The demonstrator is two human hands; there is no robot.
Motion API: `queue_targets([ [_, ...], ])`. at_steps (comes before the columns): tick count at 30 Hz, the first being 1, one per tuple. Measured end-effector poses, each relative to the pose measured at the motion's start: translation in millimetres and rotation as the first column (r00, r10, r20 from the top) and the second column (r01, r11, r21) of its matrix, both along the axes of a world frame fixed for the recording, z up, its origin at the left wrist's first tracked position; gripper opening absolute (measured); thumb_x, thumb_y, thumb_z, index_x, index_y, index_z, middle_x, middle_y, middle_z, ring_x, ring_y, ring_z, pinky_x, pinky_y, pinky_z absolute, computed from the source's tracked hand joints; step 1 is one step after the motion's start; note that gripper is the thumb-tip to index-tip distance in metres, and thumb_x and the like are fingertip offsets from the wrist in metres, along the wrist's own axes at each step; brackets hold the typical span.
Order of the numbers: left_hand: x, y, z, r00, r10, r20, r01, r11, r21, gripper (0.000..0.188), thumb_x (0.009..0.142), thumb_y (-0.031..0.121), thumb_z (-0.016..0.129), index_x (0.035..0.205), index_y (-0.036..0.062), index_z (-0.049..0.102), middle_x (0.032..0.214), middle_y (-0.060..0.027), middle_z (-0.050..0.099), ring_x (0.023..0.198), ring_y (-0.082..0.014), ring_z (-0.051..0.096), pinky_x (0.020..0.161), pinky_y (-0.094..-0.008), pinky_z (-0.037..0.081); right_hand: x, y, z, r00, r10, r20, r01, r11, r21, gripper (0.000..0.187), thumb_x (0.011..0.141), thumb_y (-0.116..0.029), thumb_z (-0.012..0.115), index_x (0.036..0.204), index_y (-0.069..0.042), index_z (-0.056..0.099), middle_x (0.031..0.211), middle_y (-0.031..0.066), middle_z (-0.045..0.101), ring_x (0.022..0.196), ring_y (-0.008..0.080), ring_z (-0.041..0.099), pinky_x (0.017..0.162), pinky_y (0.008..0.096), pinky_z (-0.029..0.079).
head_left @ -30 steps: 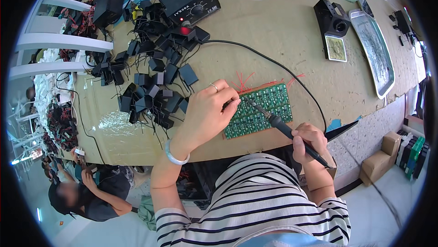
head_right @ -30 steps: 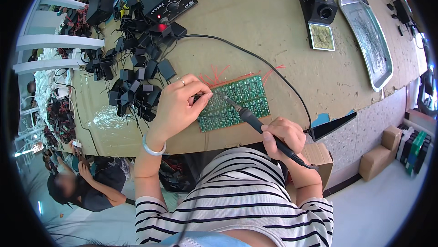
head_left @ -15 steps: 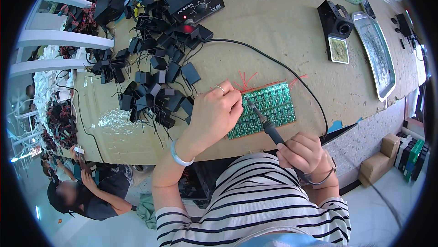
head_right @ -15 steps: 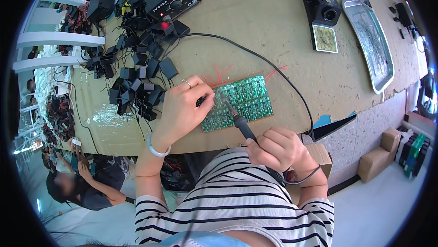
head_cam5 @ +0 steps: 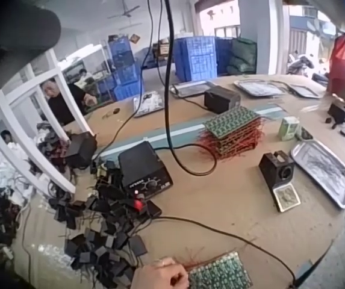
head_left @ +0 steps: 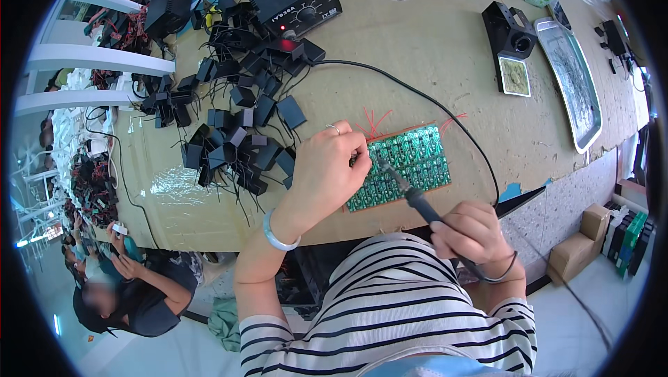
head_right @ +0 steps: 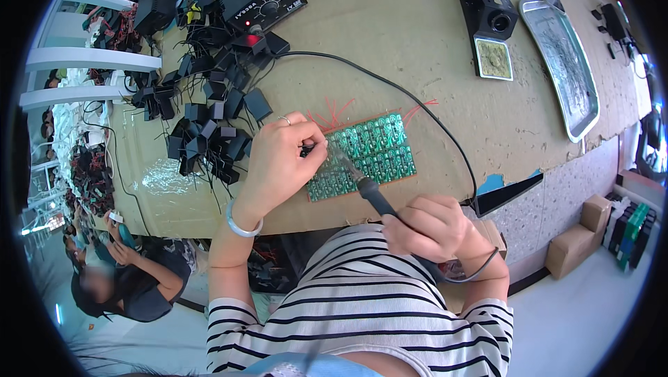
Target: Soldering components and wires onto a printed circuit board.
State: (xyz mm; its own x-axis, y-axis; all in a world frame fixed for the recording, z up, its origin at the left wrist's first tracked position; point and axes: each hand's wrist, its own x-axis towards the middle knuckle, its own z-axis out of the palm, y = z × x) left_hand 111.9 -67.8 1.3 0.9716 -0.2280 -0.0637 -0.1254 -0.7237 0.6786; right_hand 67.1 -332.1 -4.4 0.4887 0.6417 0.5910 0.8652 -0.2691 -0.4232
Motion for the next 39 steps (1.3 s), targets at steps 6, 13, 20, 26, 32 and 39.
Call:
queue_targets([
  [6, 2, 1, 0, 1.000, -0.009, -0.004, 0.009, 1.000, -0.003, 0.006, 0.079, 0.007, 0.068, 0.075, 0.0031, 0.066, 0.076, -0.0100, 0.062, 0.062, -0.0280, 0.063, 0.057, -0.0401, 0.049, -21, -21, -1, 0.940, -0.306, -0.153, 0.333, 0.920, 0.205, 0.011, 0.092, -0.009, 0.064, 0.095, 0.000, 0.057, 0.067, 0.0101, 0.058, 0.051, 0.0228, 0.057, 0.046, 0.0342, 0.048],
  [13, 2, 1, 5, 1.000, 0.005, -0.028, -0.005, 1.000, 0.012, 0.007, 0.079, 0.009, 0.069, 0.075, 0.0041, 0.067, 0.075, -0.0093, 0.063, 0.058, -0.0274, 0.062, 0.055, -0.0399, 0.048, -32, -24, -8, 0.880, -0.447, -0.161, 0.474, 0.848, 0.236, 0.012, 0.096, -0.012, 0.060, 0.094, -0.001, 0.055, 0.064, 0.0086, 0.055, 0.049, 0.0213, 0.056, 0.046, 0.0334, 0.047],
  [20, -10, -1, 3, 0.984, -0.041, 0.173, 0.018, 0.991, 0.133, 0.010, 0.081, 0.010, 0.075, 0.088, 0.0040, 0.070, 0.096, -0.0080, 0.064, 0.086, -0.0258, 0.062, 0.075, -0.0353, 0.050, -35, -25, -4, 0.877, -0.453, -0.158, 0.480, 0.840, 0.254, 0.013, 0.097, -0.014, 0.058, 0.095, -0.002, 0.056, 0.064, 0.0076, 0.053, 0.048, 0.0204, 0.055, 0.046, 0.0327, 0.047],
  [26, -38, -5, 5, 0.907, -0.081, 0.413, 0.036, 0.993, 0.116, 0.018, 0.084, 0.009, 0.076, 0.099, 0.0029, 0.069, 0.111, -0.0090, 0.060, 0.107, -0.0289, 0.058, 0.087, -0.0422, 0.050, -38, -30, -6, 0.882, -0.431, -0.190, 0.469, 0.840, 0.272, 0.011, 0.097, -0.012, 0.058, 0.094, -0.002, 0.056, 0.064, 0.0073, 0.054, 0.048, 0.0197, 0.056, 0.047, 0.0319, 0.047],
  [32, -54, -3, -5, 0.939, -0.009, 0.345, 0.021, 0.999, -0.032, 0.015, 0.085, 0.000, 0.073, 0.099, 0.0029, 0.068, 0.098, -0.0089, 0.062, 0.082, -0.0262, 0.065, 0.069, -0.0360, 0.054, -42, -24, -17, 0.909, -0.288, -0.302, 0.382, 0.866, 0.322, 0.013, 0.080, 0.002, 0.066, 0.091, 0.000, 0.061, 0.069, 0.0086, 0.061, 0.052, 0.0224, 0.061, 0.050, 0.0334, 0.053],
  [39, -47, -1, -13, 0.928, -0.097, 0.361, 0.062, 0.992, 0.109, 0.017, 0.083, 0.003, 0.074, 0.099, 0.0056, 0.071, 0.088, -0.0057, 0.058, 0.069, -0.0204, 0.062, 0.061, -0.0329, 0.052, -35, -10, -27, 0.931, -0.214, -0.296, 0.305, 0.901, 0.309, 0.017, 0.072, 0.008, 0.067, 0.087, 0.002, 0.062, 0.069, 0.0094, 0.063, 0.050, 0.0213, 0.060, 0.046, 0.0317, 0.050],
])
